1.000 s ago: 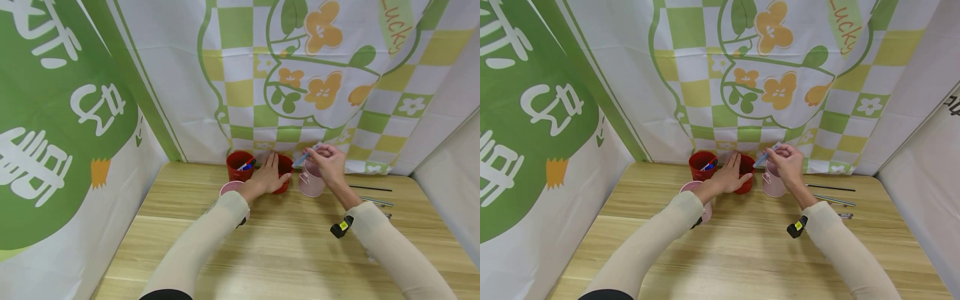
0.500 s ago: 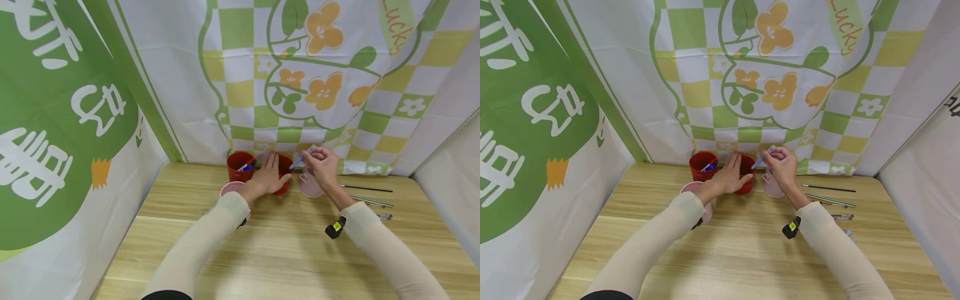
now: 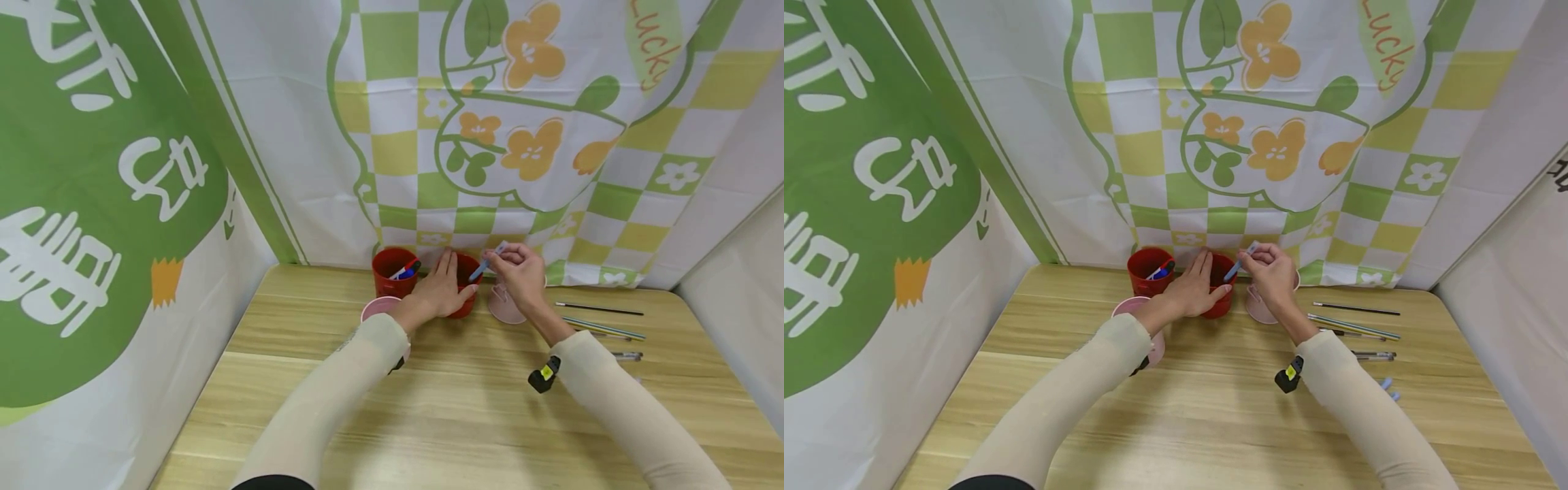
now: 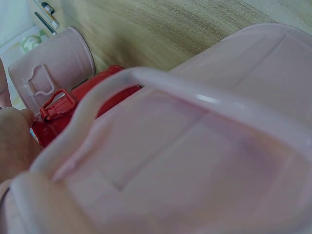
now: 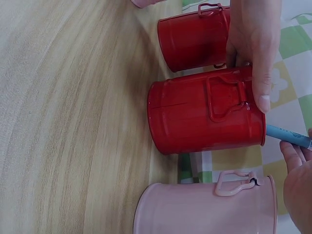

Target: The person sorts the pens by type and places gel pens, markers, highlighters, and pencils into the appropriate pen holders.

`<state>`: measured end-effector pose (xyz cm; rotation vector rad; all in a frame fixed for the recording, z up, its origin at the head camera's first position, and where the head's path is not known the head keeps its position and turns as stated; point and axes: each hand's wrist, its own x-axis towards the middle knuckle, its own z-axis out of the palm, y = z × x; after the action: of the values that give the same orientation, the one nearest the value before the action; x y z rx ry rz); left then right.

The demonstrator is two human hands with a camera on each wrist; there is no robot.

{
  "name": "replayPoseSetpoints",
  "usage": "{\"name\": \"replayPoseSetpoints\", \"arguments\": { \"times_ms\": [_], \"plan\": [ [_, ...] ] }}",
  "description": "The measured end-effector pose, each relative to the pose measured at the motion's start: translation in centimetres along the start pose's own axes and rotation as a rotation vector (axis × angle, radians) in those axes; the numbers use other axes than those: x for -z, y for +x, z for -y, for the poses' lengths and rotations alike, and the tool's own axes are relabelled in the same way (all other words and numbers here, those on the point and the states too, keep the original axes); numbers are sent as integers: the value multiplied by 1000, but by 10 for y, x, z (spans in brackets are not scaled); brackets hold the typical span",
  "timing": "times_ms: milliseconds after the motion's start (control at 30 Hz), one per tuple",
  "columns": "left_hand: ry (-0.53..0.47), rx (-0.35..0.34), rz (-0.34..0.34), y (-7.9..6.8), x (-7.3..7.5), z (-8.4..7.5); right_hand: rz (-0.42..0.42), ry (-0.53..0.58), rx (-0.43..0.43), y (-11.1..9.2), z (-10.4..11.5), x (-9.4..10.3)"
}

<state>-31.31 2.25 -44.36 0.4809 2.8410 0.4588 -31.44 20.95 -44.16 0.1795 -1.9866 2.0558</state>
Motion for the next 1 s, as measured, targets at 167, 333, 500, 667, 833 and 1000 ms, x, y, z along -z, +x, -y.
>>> {"name": "replayPoseSetpoints", "arguments": {
  "times_ms": [167, 333, 500, 667, 833, 1000],
  "plan": [
    [-2, -29, -21, -10, 5, -2, 15, -12, 18, -1, 0, -1],
    [8, -37, -32, -15, 8, -3, 30, -11, 21, -1, -1, -2],
    [10, -34, -33, -15, 7, -3, 50, -37, 22, -1, -2, -3],
    [10, -28, -26, -12, 5, -2, 94, -77, 50, 0, -1, 0],
    [6, -24, -33, -11, 5, -2, 143, -120, 86, 0, 4, 9],
    [-3, -22, -30, -11, 4, -2, 193, -166, 129, -1, 10, 20]
  ]
}}
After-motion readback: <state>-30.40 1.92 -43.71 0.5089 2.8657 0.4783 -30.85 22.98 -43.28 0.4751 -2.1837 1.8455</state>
